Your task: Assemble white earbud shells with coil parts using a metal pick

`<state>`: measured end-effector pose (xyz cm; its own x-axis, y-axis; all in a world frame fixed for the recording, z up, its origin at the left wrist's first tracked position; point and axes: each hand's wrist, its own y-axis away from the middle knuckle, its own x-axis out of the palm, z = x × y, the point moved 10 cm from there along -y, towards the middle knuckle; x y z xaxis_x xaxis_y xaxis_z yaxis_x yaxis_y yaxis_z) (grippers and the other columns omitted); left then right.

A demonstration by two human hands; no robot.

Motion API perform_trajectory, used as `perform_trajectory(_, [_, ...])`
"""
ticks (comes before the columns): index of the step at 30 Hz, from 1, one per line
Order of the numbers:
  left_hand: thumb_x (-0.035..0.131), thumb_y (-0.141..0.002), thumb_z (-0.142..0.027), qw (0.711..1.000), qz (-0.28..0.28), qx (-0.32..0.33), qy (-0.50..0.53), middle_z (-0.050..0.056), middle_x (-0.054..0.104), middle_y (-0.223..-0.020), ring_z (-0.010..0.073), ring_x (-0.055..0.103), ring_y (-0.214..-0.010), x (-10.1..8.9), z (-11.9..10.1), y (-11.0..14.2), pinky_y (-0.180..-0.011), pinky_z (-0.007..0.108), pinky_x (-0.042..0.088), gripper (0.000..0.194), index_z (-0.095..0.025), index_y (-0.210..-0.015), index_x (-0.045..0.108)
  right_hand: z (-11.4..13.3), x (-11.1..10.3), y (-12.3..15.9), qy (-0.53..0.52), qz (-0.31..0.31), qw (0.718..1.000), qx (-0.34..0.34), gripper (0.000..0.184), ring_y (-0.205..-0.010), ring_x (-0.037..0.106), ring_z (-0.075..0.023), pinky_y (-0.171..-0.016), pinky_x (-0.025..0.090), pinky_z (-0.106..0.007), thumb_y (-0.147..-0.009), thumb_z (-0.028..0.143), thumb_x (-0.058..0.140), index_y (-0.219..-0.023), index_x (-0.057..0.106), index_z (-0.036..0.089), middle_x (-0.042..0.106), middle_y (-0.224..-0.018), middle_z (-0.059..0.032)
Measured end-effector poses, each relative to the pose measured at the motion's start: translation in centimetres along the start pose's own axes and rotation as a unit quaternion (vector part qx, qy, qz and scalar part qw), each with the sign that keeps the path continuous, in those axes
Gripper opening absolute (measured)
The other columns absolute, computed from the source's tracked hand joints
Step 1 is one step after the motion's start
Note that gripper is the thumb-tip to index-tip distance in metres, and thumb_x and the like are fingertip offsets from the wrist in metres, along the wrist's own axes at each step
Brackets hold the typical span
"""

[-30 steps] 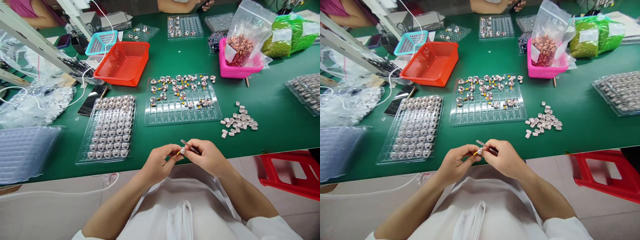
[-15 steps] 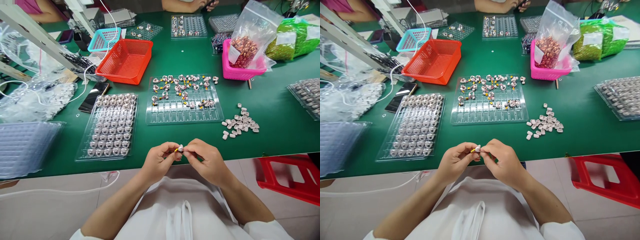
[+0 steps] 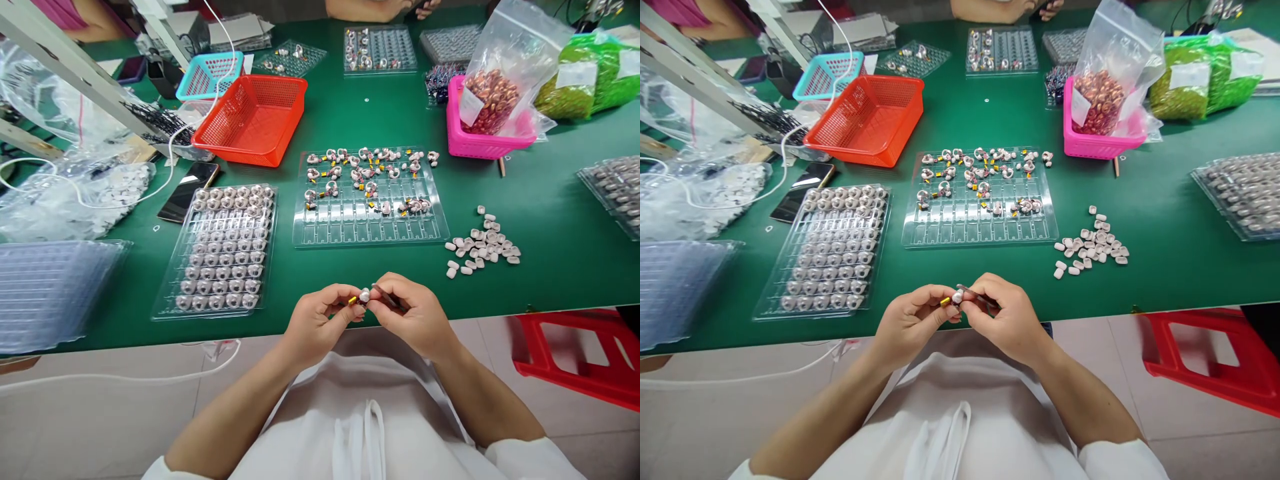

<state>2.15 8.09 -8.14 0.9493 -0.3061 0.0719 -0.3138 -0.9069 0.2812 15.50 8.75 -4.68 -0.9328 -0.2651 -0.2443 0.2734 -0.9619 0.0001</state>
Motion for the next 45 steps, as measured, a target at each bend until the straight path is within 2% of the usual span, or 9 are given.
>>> perform_trajectory(2, [0.066,-0.087,-0.034,1.0,-0.003,0.011,-0.023,0.001,0.072,-0.085,0.0071,0.068,-0.076,-0.1,-0.4,0.1,-0.073,0.014,0.057,0.021,-0.017,-0.098,0.072,-1.2,0.4,0.0,-0.035,0.01,0.997,0.065,0.012,-0.061,0.043,-0.0084,-0.054,0.037,-0.022,-0.092,0.024,0.061,-0.084,0.062,0.016,0.051,-0.077,-0.001])
perform_trajectory(4, [0.065,-0.088,-0.033,0.999,-0.006,0.025,-0.048,0.001,0.072,-0.084,0.007,0.068,-0.076,-0.2,-0.9,0.2,-0.073,0.013,0.057,0.021,-0.017,-0.099,0.072,-1.8,0.8,-0.1,-0.058,0.024,0.994,0.095,0.013,-0.063,0.044,-0.0091,-0.056,0.038,-0.022,-0.092,0.026,0.06,-0.086,0.063,0.016,0.051,-0.078,-0.0011])
perform_trajectory(12, [0.062,-0.09,-0.026,0.978,-0.009,0.093,-0.187,0.002,0.076,-0.093,0.0073,0.071,-0.078,-0.4,-2.6,0.6,-0.075,0.012,0.055,0.018,-0.017,-0.101,0.073,-0.7,0.9,-0.8,-0.024,0.033,0.998,0.053,0.007,-0.059,0.041,-0.0068,-0.053,0.033,-0.02,-0.085,0.018,0.06,-0.079,0.06,0.014,0.05,-0.075,-0.0001])
perform_trajectory(18, [0.064,-0.088,-0.021,0.956,-0.038,0.142,-0.254,0.0,0.077,-0.091,0.0057,0.07,-0.076,-0.3,-4.0,0.6,-0.072,0.01,0.052,0.013,-0.017,-0.097,0.073,-2.1,1.2,-1.0,-0.024,0.059,0.993,0.102,0.011,-0.057,0.037,-0.0073,-0.051,0.03,-0.021,-0.083,0.021,0.061,-0.074,0.058,0.014,0.045,-0.066,0.0023])
perform_trajectory(24, [0.064,-0.087,-0.021,0.968,-0.023,0.106,-0.224,-0.002,0.076,-0.083,0.0052,0.07,-0.073,-0.2,-3.0,0.3,-0.07,0.009,0.052,0.012,-0.017,-0.095,0.073,-2.1,1.2,-1.3,-0.012,0.109,0.988,0.107,0.01,-0.058,0.037,-0.0072,-0.053,0.032,-0.02,-0.083,0.021,0.06,-0.075,0.061,0.014,0.046,-0.065,0.0028])
perform_trajectory(32, [0.066,-0.086,-0.026,0.993,-0.02,0.017,-0.111,0.001,0.076,-0.084,0.0087,0.071,-0.076,-0.2,-0.8,0.3,-0.072,0.013,0.057,0.015,-0.016,-0.096,0.071,-2.1,1.3,-1.8,0.011,0.156,0.981,0.116,0.011,-0.056,0.036,-0.0073,-0.051,0.029,-0.021,-0.083,0.02,0.059,-0.074,0.063,0.014,0.046,-0.062,0.003])
perform_trajectory(36, [0.067,-0.085,-0.029,0.996,-0.037,-0.006,-0.087,0.002,0.074,-0.079,0.0098,0.071,-0.073,-0.5,-0.2,0.3,-0.069,0.015,0.057,0.017,-0.015,-0.093,0.072,-1.6,1.0,-1.7,0.029,0.135,0.986,0.091,0.013,-0.06,0.042,-0.0077,-0.054,0.032,-0.021,-0.086,0.02,0.059,-0.077,0.067,0.015,0.054,-0.07,0.0009])
perform_trajectory(40, [0.069,-0.084,-0.033,0.998,-0.035,-0.028,-0.054,0.002,0.074,-0.08,0.0094,0.07,-0.073,-0.7,0.1,0.3,-0.07,0.015,0.058,0.02,-0.015,-0.093,0.072,0.1,0.4,-1.0,0.043,0.1,0.994,0.027,0.021,-0.065,0.048,-0.0085,-0.059,0.037,-0.021,-0.092,0.02,0.059,-0.073,0.065,0.015,0.056,-0.075,-0.0014])
perform_trajectory(45, [0.073,-0.081,-0.029,0.998,-0.042,-0.043,0.023,0.001,0.073,-0.078,0.0079,0.069,-0.071,-0.8,0.0,0.1,-0.069,0.014,0.059,0.017,-0.014,-0.09,0.071,1.7,0.5,0.1,0.056,0.08,0.991,-0.091,0.011,-0.068,0.053,-0.0076,-0.057,0.04,-0.02,-0.093,0.016,0.06,-0.099,0.07,0.018,0.063,-0.089,-0.0032])
